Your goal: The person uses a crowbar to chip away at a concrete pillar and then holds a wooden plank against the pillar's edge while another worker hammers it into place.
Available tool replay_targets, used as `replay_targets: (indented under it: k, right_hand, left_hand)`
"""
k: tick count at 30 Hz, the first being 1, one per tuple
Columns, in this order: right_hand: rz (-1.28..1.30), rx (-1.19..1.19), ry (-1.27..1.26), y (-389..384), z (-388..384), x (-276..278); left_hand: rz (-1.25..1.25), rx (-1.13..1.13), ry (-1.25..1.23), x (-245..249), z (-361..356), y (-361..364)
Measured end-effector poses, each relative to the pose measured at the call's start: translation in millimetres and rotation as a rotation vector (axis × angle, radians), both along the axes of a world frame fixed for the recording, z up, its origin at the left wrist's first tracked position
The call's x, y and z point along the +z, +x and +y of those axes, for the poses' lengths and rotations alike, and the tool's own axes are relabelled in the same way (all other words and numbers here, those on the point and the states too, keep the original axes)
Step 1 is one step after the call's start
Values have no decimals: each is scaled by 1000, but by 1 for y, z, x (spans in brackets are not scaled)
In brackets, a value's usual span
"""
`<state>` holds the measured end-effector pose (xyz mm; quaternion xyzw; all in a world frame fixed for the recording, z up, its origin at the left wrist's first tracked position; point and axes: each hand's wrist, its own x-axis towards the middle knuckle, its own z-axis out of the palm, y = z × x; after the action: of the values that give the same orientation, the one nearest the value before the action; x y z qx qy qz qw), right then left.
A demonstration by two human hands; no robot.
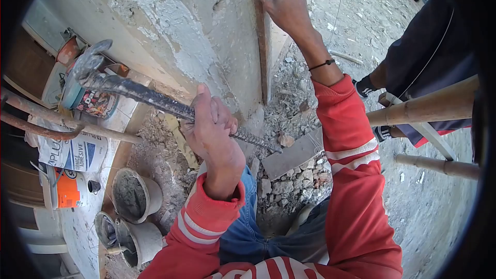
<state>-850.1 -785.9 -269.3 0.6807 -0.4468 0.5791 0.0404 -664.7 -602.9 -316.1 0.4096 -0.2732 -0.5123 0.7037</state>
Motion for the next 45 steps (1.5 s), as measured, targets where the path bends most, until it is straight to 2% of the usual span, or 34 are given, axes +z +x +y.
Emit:
replay_targets:
  k: [3,5,7,9,11,19,25,30,38,41,43,45]
  right_hand:
    - [-12,-48,81,1,2,1]
    - [13,-88,-84,3,-6,-6]
    - [-3,-72,-71,4,-3,-7]
    - [-16,-52,-81,5,-1,-3]
    - [-9,-80,49,6,4,2]
    - [52,-176,35,8,-13,-11]
    - [70,-79,10,1,-6,-16]
    - [72,-65,137,6,2,-16]
    - [91,-219,144,32,-4,-34]
    - [112,-338,142,44,6,-30]
    - [231,-340,311,42,29,-1]
    - [320,-254,305,27,55,39]
  left_hand:
    - [-41,-38,25,-3,2,-8]
    - [-59,-82,7,-12,3,-13]
    - [-83,-117,-18,-16,7,-20]
    - [-63,-127,106,-15,8,-31]
    - [-67,-165,95,-22,8,-36]
    - [44,-324,280,-62,0,-58]
    - [170,-334,398,-74,-5,-64]
    - [179,-297,401,-74,-8,-67]
    - [93,-255,359,-71,-8,-63]
    - [53,-249,348,-72,-8,-61]
    - [71,-258,330,-73,-7,-58]
    - [83,-251,382,-68,-9,-54]
